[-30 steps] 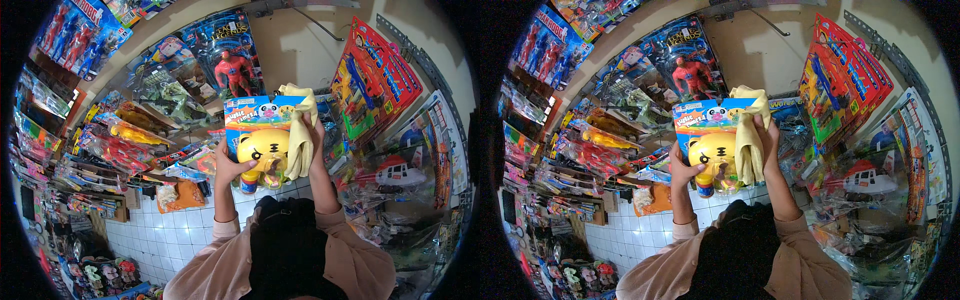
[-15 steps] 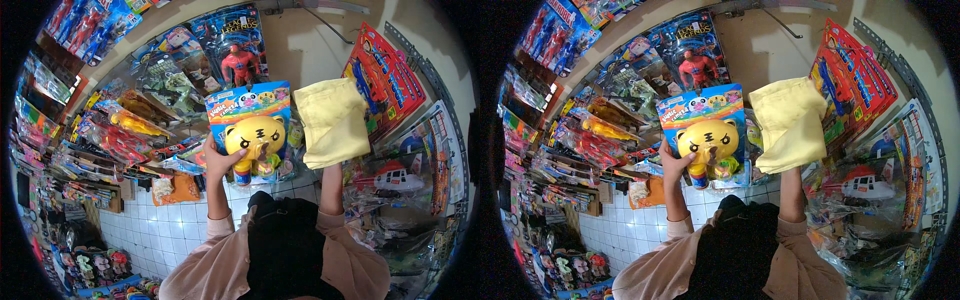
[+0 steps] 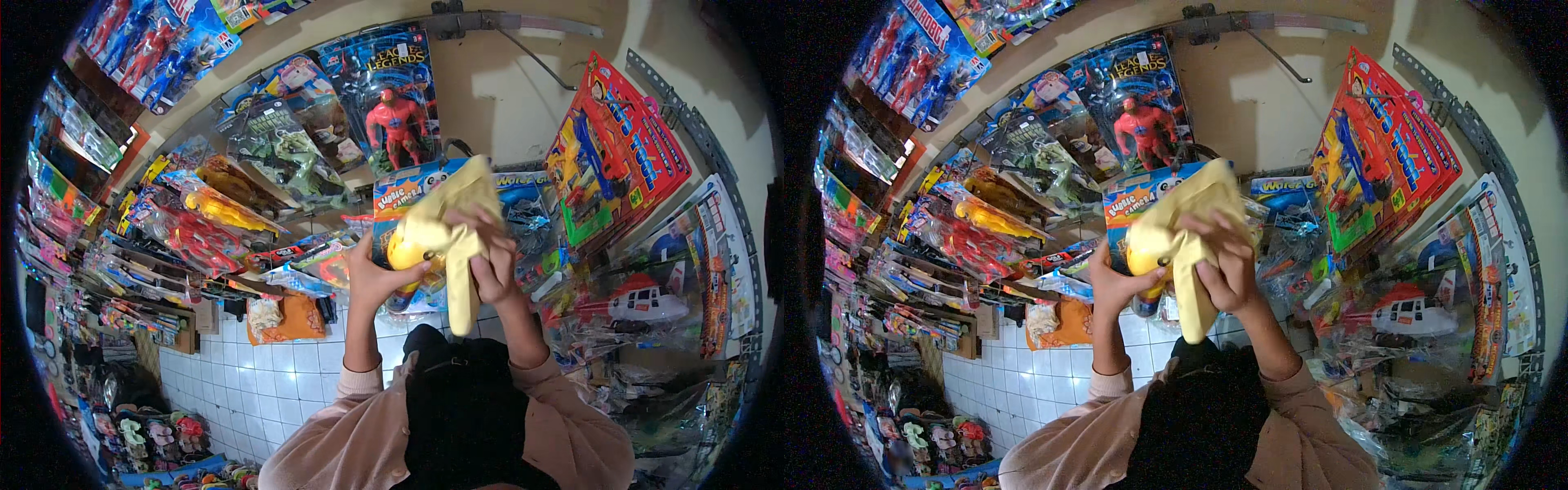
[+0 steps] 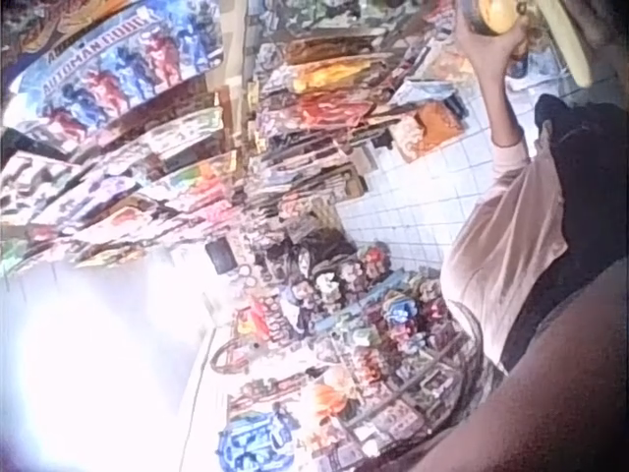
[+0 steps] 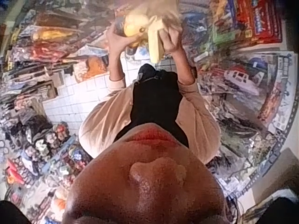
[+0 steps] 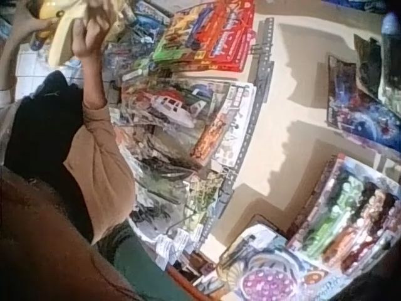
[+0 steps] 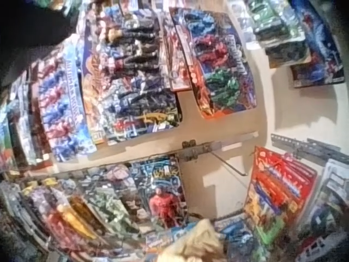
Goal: Clean and organize various toy packages on a store shelf using a cloth.
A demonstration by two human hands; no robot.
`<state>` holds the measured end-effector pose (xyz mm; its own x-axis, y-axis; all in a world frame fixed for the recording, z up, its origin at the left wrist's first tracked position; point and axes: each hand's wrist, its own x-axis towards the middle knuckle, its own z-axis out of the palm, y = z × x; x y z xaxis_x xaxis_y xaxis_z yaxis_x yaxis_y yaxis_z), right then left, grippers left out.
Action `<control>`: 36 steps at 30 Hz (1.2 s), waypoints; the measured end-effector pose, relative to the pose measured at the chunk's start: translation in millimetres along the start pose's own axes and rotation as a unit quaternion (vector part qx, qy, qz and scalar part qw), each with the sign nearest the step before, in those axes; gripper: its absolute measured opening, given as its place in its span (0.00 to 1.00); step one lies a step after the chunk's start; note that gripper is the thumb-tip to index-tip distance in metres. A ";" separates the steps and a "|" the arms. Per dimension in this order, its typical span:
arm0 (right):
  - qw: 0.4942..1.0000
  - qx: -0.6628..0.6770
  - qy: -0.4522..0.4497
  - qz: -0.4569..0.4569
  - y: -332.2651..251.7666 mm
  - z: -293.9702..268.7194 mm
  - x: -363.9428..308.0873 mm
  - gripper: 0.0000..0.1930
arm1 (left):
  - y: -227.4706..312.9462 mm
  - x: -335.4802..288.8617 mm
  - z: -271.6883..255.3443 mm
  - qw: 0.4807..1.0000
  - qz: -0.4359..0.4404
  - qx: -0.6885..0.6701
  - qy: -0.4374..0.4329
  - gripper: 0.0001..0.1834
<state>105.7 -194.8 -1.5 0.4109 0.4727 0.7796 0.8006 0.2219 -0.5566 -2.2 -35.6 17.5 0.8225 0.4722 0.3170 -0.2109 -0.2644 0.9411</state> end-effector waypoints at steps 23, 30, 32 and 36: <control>0.984 -0.178 0.021 -0.026 -35.2 10.5 27.5 0.15 | -18.9 1.4 16.8 0.992 0.059 0.082 0.074 0.26; 0.961 -0.268 0.048 -0.048 -13.4 -20.2 38.3 0.15 | 5.4 7.9 22.9 0.978 0.138 0.155 0.031 0.30; 0.973 -0.217 0.019 -0.073 -33.8 -6.0 38.9 0.15 | 0.9 6.2 20.9 0.978 0.085 0.190 0.028 0.28; 0.953 -0.301 0.042 -0.021 -29.7 -12.9 44.9 0.14 | -5.0 4.5 17.7 0.975 0.134 0.177 0.032 0.33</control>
<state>106.0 -191.2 53.7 0.3863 0.3983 0.8319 0.9117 -0.3018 -0.2789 11.9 -47.1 12.1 0.7265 0.3945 0.5627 -0.2086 -0.6536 0.7275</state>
